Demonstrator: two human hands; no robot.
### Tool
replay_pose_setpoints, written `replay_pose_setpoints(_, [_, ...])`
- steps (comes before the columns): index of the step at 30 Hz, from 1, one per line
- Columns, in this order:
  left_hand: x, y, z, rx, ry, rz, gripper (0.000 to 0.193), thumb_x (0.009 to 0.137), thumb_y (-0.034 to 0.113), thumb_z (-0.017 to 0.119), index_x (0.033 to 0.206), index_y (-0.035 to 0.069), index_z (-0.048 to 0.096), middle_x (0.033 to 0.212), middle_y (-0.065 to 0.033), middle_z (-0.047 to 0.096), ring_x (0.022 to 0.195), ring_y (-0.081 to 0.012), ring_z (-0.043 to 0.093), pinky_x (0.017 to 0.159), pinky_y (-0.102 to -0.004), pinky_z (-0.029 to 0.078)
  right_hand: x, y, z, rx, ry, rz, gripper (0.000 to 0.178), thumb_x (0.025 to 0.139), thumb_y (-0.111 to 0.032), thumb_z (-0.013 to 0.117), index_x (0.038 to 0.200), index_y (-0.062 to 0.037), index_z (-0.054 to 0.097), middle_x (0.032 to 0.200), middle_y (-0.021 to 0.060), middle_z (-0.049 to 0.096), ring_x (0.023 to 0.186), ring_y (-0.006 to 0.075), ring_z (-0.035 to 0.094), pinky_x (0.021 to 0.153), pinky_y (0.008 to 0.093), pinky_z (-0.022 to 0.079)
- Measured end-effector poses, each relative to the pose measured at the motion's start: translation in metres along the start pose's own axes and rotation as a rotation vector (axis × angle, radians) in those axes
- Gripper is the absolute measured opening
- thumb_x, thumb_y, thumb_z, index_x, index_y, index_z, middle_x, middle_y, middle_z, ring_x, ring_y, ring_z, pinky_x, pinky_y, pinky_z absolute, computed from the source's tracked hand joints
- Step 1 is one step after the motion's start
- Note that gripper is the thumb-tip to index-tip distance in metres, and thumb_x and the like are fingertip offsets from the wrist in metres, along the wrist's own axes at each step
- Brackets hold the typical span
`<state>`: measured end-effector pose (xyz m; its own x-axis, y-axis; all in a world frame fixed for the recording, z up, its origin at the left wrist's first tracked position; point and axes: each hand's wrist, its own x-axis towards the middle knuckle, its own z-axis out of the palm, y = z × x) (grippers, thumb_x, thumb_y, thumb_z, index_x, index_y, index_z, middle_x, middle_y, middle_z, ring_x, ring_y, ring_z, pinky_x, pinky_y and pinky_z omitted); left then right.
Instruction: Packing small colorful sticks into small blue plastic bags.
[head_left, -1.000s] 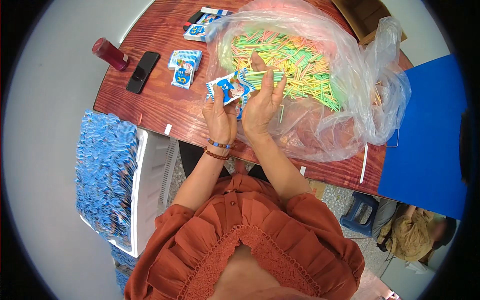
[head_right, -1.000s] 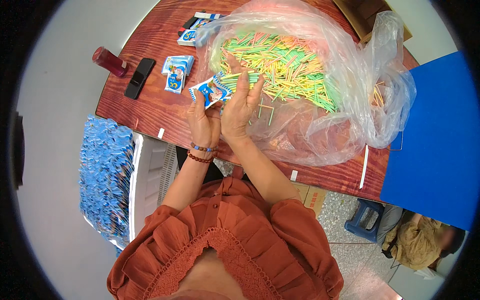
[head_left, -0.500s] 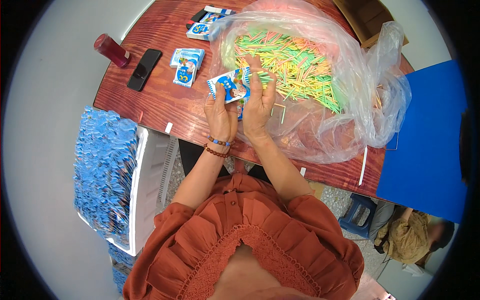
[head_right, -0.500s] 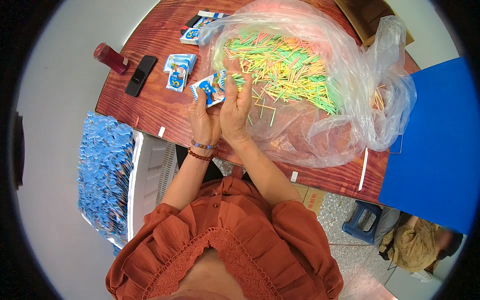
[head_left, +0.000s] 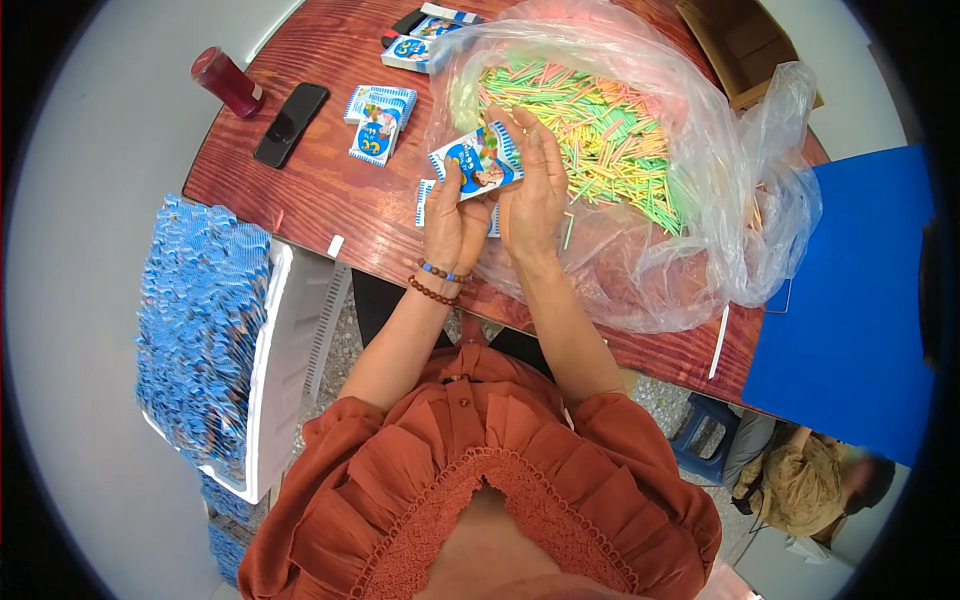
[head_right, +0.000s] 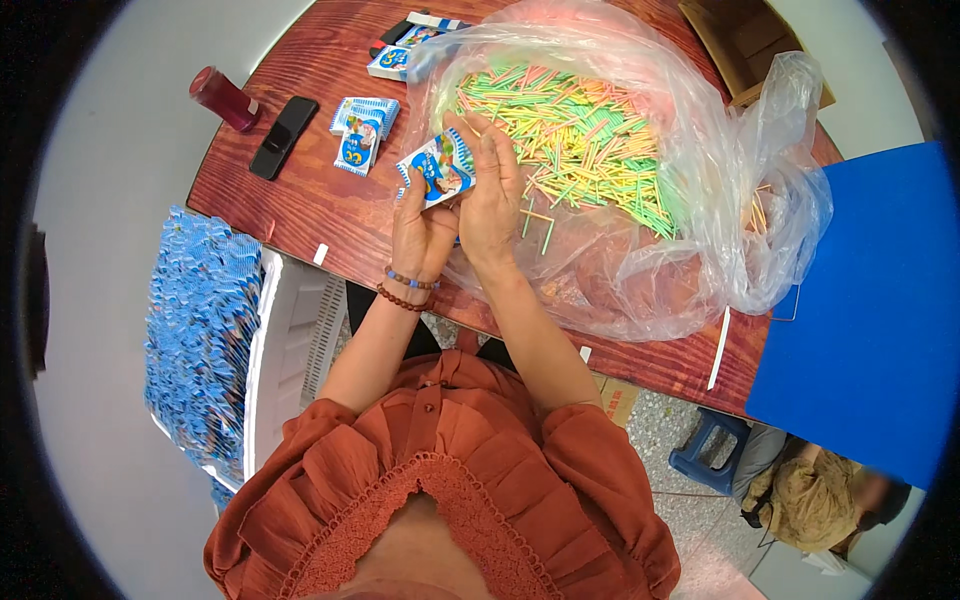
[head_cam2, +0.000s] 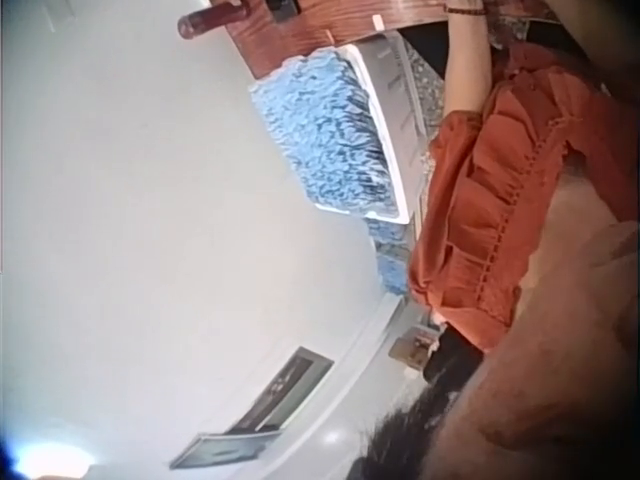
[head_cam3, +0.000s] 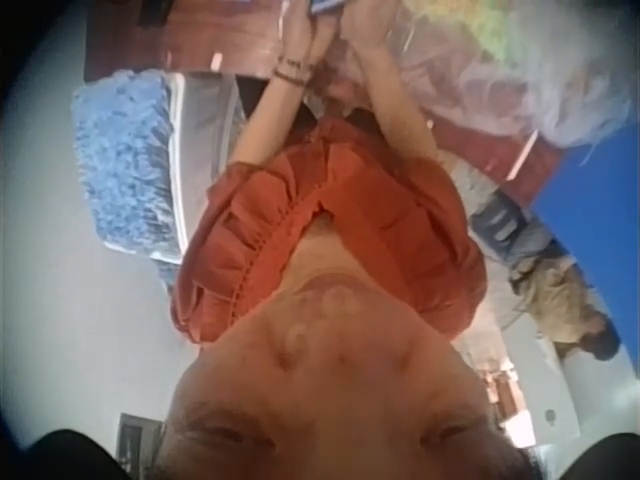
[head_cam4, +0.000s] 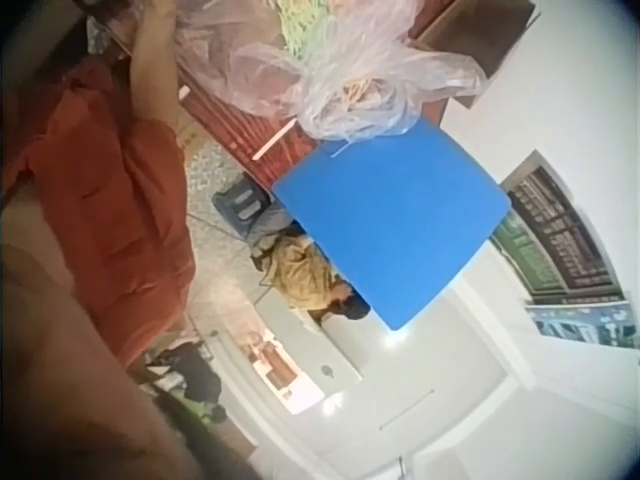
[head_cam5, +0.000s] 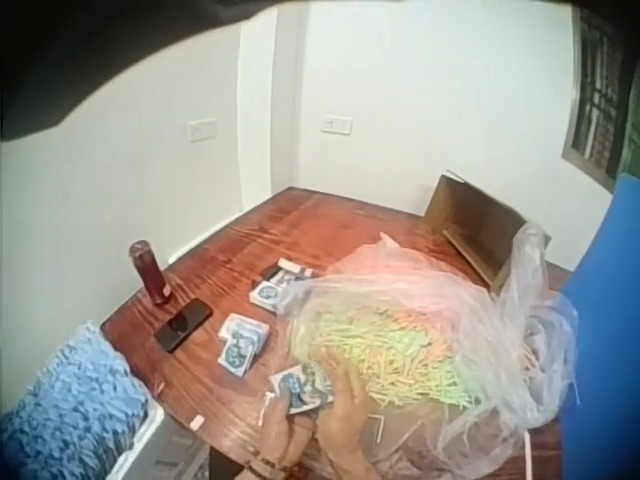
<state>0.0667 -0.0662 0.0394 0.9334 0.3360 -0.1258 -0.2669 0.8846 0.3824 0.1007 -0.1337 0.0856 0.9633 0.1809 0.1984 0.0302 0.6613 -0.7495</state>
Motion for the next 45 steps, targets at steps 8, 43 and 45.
replay_pose_setpoints(8, [0.005, -0.007, -0.015, -0.016, 0.039, -0.092, 0.032, 0.099, 0.029, 0.05, 0.117, 0.003, 0.056, 0.113, -0.0086, 0.064, 0.1, -0.0184, 0.061, 0.083, -0.0351, 0.049, 0.013, -0.019, 0.0, -0.225, -0.015, -0.174, 0.046, 0.104, -0.032, 0.033, 0.132, 0.0029, 0.04, 0.124, 0.0213, 0.059, 0.123, 0.0255, 0.051, 0.108, 0.0381, 0.034])
replay_pose_setpoints(43, [0.012, 0.014, -0.023, 0.007, 0.119, 0.017, 0.024, 0.092, 0.016, 0.063, 0.111, 0.001, 0.059, 0.105, -0.0094, 0.066, 0.093, -0.0213, 0.065, 0.077, -0.035, 0.056, 0.03, -0.009, -0.053, -0.662, -0.22, 0.154, 0.017, 0.092, -0.009, 0.059, 0.104, 0.0003, 0.066, 0.093, 0.0014, 0.068, 0.081, 0.0086, 0.061, 0.071, 0.0219, 0.047])
replay_pose_setpoints(45, [0.01, 0.021, -0.025, 0.025, 0.126, 0.003, 0.024, 0.092, 0.016, 0.064, 0.109, 0.001, 0.058, 0.104, -0.0095, 0.066, 0.093, -0.021, 0.065, 0.078, -0.0362, 0.055, 0.03, -0.014, -0.068, -0.907, -0.214, 0.166, 0.016, 0.089, -0.012, 0.06, 0.098, -0.0014, 0.067, 0.085, 0.0057, 0.069, 0.075, 0.0137, 0.062, 0.067, 0.0266, 0.048])
